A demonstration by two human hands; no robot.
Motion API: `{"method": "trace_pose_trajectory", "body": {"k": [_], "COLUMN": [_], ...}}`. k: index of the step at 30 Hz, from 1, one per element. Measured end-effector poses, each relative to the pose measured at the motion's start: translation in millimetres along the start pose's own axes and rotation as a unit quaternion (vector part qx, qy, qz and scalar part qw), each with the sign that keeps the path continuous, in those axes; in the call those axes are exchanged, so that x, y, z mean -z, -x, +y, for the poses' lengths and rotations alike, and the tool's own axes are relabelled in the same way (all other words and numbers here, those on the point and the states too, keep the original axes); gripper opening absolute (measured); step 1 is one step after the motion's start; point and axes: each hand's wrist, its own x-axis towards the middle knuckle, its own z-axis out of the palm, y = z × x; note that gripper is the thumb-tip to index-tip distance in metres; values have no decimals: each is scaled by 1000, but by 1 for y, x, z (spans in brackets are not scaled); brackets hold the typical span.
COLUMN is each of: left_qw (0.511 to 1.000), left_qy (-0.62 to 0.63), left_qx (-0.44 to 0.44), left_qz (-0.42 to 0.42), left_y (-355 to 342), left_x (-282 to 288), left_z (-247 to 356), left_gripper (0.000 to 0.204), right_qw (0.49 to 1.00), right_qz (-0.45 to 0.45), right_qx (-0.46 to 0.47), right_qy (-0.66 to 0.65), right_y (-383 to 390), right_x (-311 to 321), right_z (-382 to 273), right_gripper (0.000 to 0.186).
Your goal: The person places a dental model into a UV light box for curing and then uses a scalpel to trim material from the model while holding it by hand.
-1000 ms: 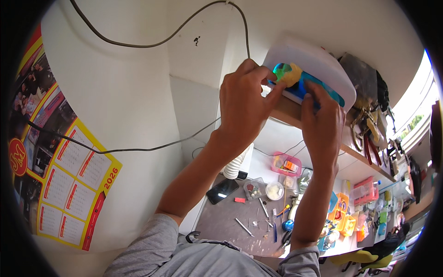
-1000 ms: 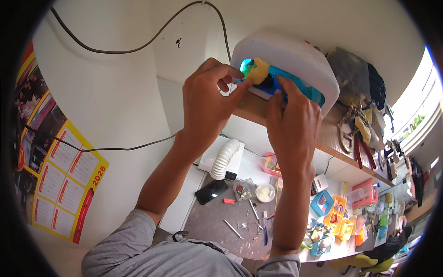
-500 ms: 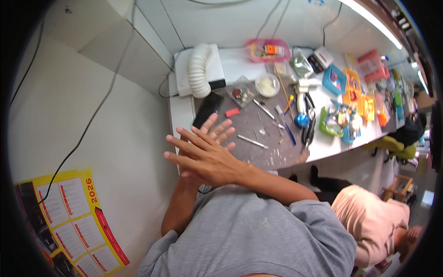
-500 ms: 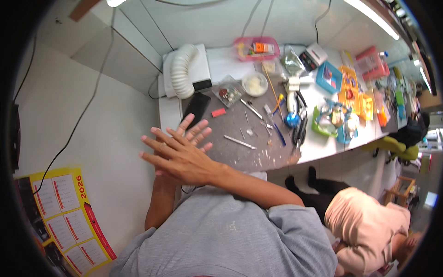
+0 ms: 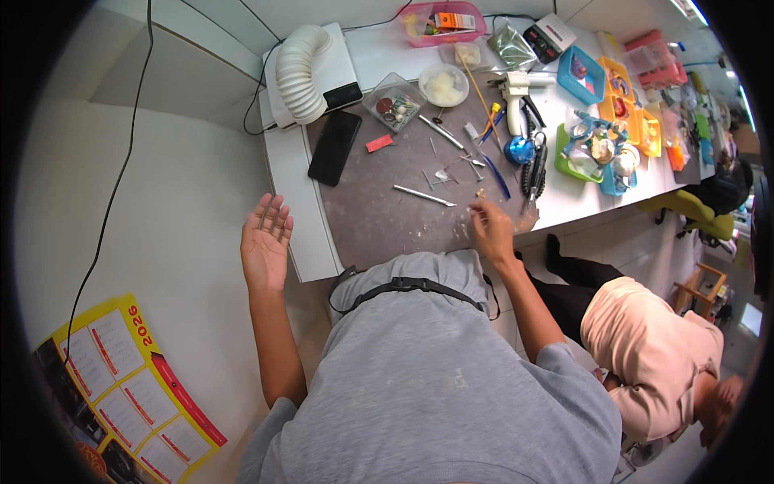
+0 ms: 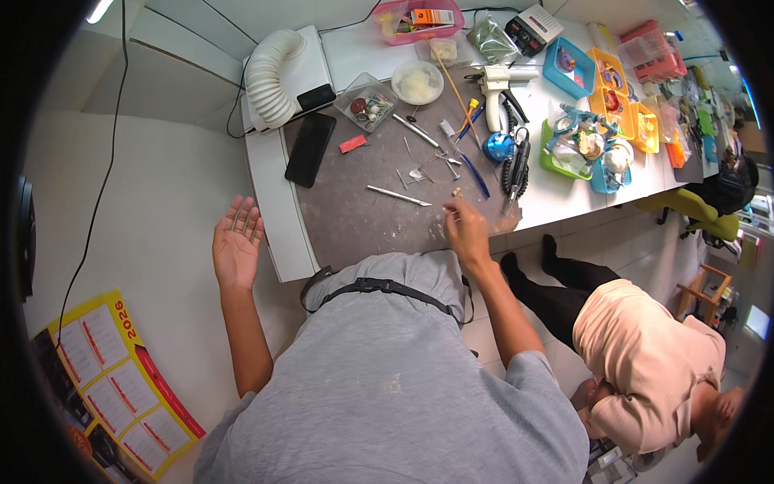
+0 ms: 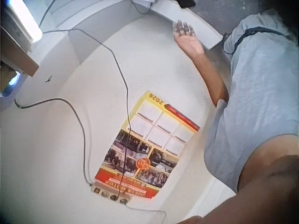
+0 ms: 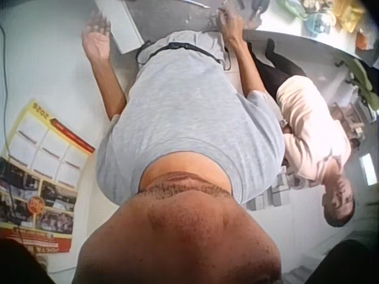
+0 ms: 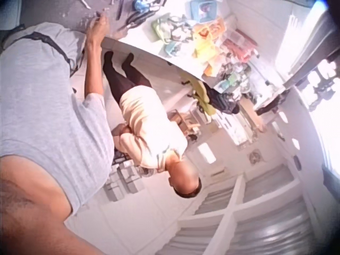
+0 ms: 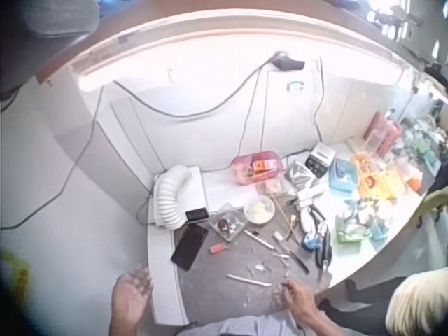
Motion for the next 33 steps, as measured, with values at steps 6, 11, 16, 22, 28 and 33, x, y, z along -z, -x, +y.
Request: {"method": "trace_pose_trajectory", "body": {"k": [6, 11, 16, 22, 28, 33], "left_qw": [990, 895, 803, 731, 730, 837], "left_qy": [-127, -444, -567, -627, -629, -522], "left_qx": [50, -14, -92, -213, -239, -157], "left_qz": [23, -30, -158, -165, -119, -37], "left_y": [14, 28, 34, 32, 38, 35], "left_x": [4, 7, -24, -38, -37, -36], "left_z": [-59, -145, -185, -211, -221, -227], "left_gripper": [44, 23, 22, 18, 13, 10], "right_qw": [997, 985, 981, 971, 961, 928], "right_qz": [-45, -166, -155, -170, -198, -248], "right_qx": [-55, 38, 118, 151, 181, 268], "right_qy": [1, 0, 7, 79, 62, 71], "right_y": [12, 15, 5, -6, -6, -1], "right_x": [9, -14, -41, -43, -43, -65], "right_z": [24, -2, -8, -2, -8, -18], "right_gripper": [13, 13, 11, 9, 9, 9]}}
